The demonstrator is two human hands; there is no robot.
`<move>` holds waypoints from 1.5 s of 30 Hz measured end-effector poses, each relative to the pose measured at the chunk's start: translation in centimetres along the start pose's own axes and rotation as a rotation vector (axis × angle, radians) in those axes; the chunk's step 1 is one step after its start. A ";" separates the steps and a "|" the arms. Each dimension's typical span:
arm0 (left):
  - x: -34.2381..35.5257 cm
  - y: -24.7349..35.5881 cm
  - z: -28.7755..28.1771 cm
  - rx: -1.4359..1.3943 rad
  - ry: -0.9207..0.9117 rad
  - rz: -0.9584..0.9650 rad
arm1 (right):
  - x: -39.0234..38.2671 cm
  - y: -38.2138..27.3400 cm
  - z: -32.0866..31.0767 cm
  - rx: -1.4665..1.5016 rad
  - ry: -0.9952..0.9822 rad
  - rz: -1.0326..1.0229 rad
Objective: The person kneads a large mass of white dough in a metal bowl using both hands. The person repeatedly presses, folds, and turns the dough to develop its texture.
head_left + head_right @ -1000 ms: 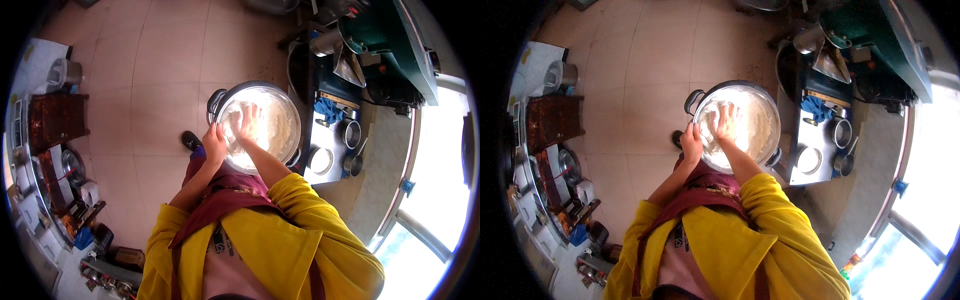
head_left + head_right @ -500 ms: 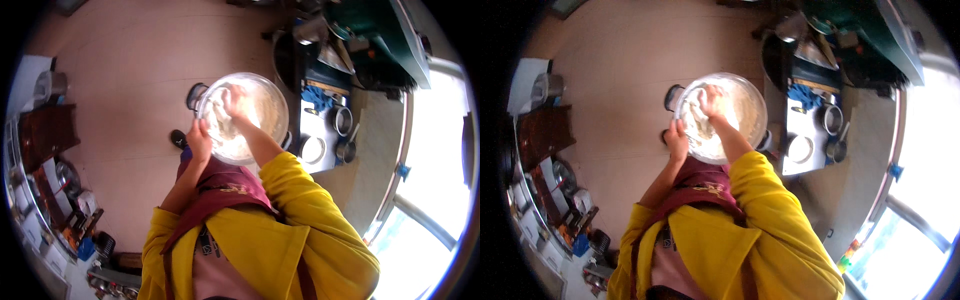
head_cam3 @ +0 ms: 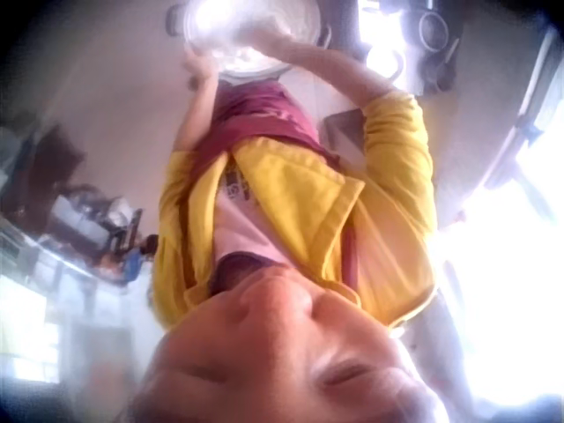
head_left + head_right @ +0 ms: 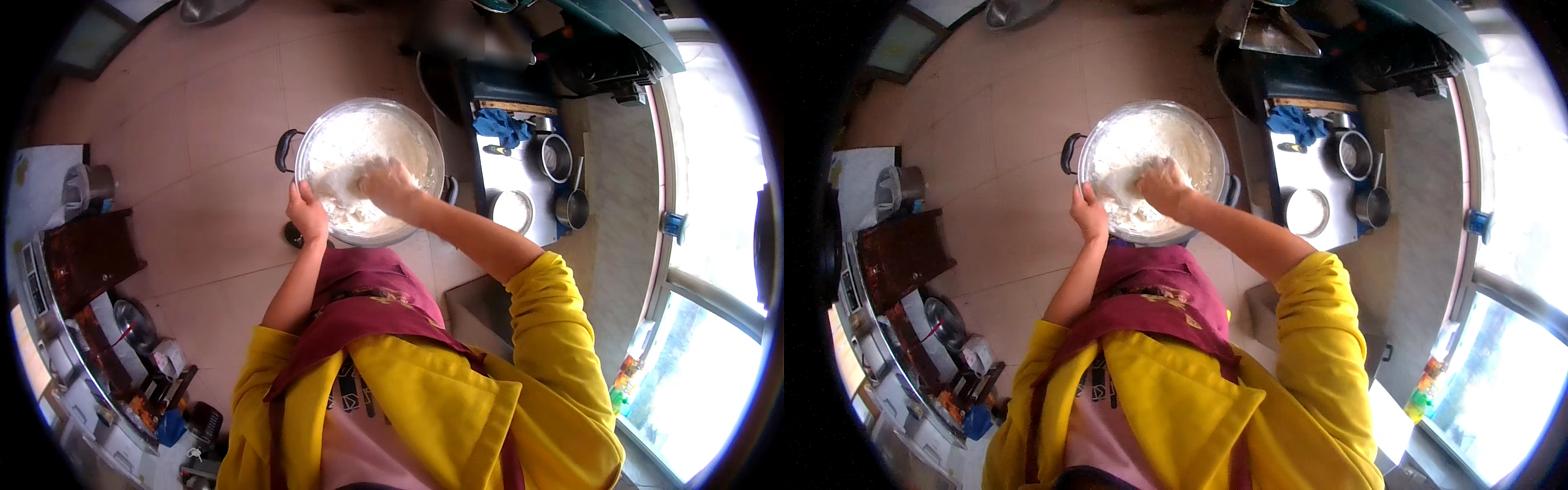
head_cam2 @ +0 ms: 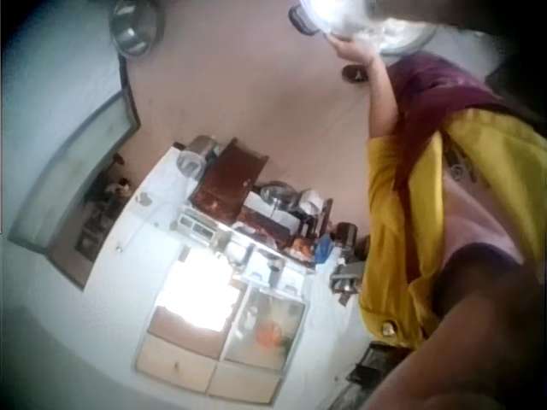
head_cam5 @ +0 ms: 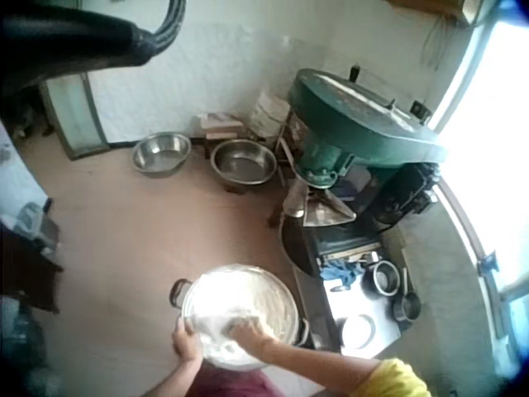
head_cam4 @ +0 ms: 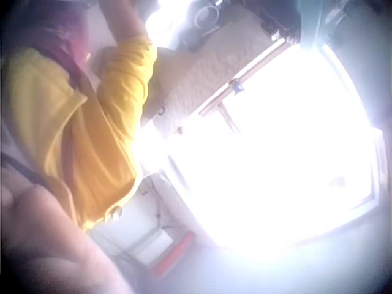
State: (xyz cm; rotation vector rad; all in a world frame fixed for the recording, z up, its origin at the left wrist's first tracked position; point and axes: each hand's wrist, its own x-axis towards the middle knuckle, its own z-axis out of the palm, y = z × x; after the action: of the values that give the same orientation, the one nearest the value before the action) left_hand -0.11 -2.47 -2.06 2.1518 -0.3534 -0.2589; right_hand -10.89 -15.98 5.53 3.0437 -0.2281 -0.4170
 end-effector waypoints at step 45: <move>0.9 1.2 -1.0 -0.001 -0.012 0.041 | 2.4 4.2 -0.2 0.857 -0.344 -0.065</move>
State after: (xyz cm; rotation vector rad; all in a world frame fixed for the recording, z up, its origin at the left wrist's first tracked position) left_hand 0.82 -2.66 -0.60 2.1409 -0.4037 -0.2490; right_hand -9.11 -20.48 5.47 3.7802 -0.4154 -1.1021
